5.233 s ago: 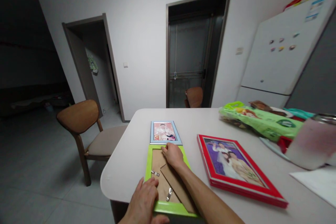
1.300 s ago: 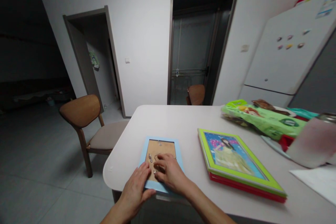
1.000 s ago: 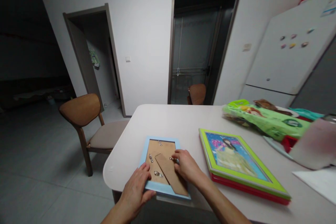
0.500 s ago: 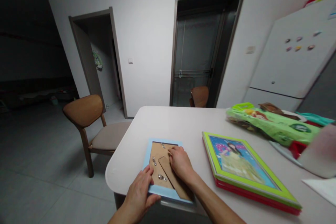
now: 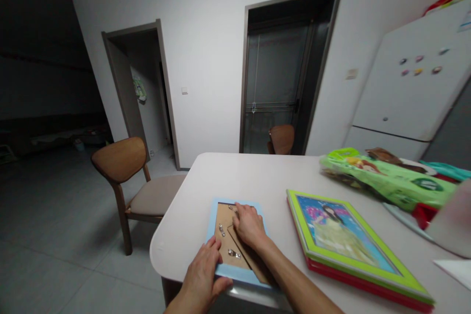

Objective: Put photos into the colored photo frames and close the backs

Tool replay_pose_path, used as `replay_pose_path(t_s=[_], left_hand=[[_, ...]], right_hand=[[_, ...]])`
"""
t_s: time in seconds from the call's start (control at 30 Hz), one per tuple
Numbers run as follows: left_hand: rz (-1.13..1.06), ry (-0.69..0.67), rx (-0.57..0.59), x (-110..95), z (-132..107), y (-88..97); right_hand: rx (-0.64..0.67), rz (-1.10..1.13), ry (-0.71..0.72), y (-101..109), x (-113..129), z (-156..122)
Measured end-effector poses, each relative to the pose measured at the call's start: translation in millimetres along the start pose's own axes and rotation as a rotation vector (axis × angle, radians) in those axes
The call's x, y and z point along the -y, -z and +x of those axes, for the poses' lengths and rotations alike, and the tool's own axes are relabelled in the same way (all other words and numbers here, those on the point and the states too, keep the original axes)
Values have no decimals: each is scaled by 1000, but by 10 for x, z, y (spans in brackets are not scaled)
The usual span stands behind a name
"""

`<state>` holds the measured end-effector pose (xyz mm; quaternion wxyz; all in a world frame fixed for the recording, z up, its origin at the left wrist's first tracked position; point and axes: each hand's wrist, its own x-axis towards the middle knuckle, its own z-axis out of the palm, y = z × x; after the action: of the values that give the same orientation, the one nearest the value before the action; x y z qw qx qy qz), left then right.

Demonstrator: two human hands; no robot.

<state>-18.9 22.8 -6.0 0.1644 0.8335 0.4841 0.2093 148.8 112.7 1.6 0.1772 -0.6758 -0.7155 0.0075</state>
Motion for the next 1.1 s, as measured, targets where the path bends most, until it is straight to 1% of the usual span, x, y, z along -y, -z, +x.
replay_pose_path(t_s=[0.13,0.2,0.27,0.33,0.4,0.47,0.53,0.63,0.7,0.73,0.8,0.87,0.93,1.0,1.1], left_hand=[[-25,-12,-24,-10,5,-30],[-56,-20,-46,-1,1,-58],[-106,-22,-69,14,-3,-79],[-189,-10,-95,31,-2,-76],[-304,25,-128,43,11,-45],[-421,88,-186,46,44,8],[-524,145,-271,38,98,68],[-742,202,-393,32,203,156],[-897,256,-424,66,258,216],[-947,288,-427,104,272,250],[-973,334,-419,229,266,330],[-950,369,-423,411,218,422],[-910,422,-433,618,146,509],[-852,479,-435,810,78,578],[-729,549,-414,1005,25,635]], right_hand=[[44,59,84,151,-96,-368],[62,66,111,173,-102,-526],[55,77,112,166,-85,-605],[44,107,93,167,-67,-605],[39,130,91,211,-58,-558],[27,123,100,304,-43,-505],[5,104,100,422,8,-472],[-9,127,112,555,192,-479],[5,185,140,584,348,-510],[13,222,157,582,412,-527],[23,293,179,560,468,-555],[15,328,165,523,398,-567],[0,287,94,470,217,-565],[-5,187,3,398,-9,-555],[1,48,-94,275,-278,-547]])
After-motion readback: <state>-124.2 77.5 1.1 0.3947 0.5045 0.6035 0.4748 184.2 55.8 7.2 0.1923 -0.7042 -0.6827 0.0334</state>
